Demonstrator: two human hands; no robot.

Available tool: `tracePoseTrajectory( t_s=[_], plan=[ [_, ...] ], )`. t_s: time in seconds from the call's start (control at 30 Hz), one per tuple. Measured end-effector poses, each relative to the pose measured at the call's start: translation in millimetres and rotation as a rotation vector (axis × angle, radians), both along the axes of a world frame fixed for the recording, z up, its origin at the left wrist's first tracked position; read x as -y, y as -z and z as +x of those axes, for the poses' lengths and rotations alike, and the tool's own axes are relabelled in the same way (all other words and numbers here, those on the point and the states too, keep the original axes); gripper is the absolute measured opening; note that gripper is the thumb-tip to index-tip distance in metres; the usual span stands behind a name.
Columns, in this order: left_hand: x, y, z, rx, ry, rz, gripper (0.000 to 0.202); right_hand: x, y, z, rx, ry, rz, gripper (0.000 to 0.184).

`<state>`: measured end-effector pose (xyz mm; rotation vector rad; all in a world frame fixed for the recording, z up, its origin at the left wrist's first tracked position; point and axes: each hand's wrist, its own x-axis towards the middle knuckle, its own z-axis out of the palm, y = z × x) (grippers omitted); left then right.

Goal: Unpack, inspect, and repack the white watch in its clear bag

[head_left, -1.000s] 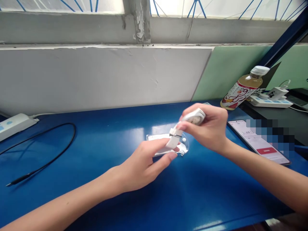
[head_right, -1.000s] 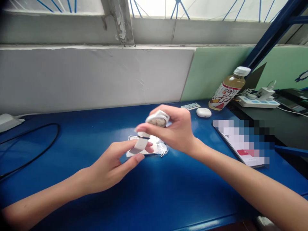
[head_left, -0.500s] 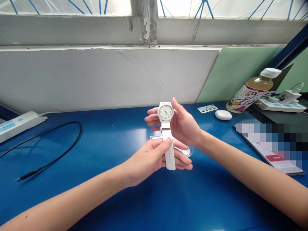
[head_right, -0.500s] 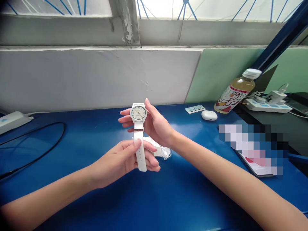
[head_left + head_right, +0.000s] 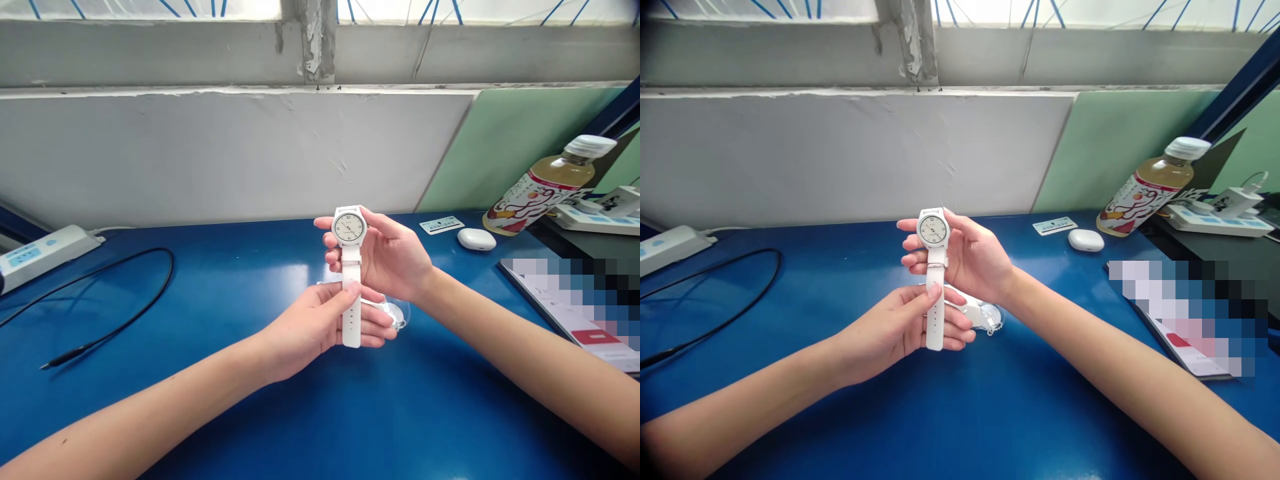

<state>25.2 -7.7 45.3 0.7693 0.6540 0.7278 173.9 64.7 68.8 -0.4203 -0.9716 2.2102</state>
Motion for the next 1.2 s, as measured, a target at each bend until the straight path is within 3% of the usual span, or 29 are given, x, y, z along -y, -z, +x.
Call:
tracePoseTrajectory(
  t_s=[0.17,0.33,0.53,0.6,0.87,1.0,1.1,1.2],
  plan=[
    [1,-2.8,0,-0.029,-0.069,0.046,0.028,-3,2.8,1,-0.065,0.008,-0.083,0.025],
    [3,-2.5,2,0.020,-0.029,0.010,0.029,-4,7.7,1,-0.067,0.077,0.006,0.019],
    [6,0.1,3,0.079,0.030,0.013,0.031,-1,7.9,2,-0.067,-0.194,0.112,0.036],
    [7,1.1,3,0.071,0.035,0.011,0.034,0,7.2,2,-0.071,-0.222,0.123,0.039],
    [8,4.3,5,0.104,0.056,0.025,0.031,-2,4.8,1,-0.017,-0.100,0.027,0.035],
    [7,5.9,6,0.092,0.056,0.024,0.030,-2,6.0,1,-0.019,-0.122,-0.021,0.031],
    [11,7.1,7,0.043,0.090,0.001,0.033,-3,4.1,1,-0.003,-0.141,-0.051,0.038],
    [18,8.4,8,0.014,0.202,0.008,0.043,-6,-2.9,3,-0.019,0.007,-0.101,0.050]
  ],
)
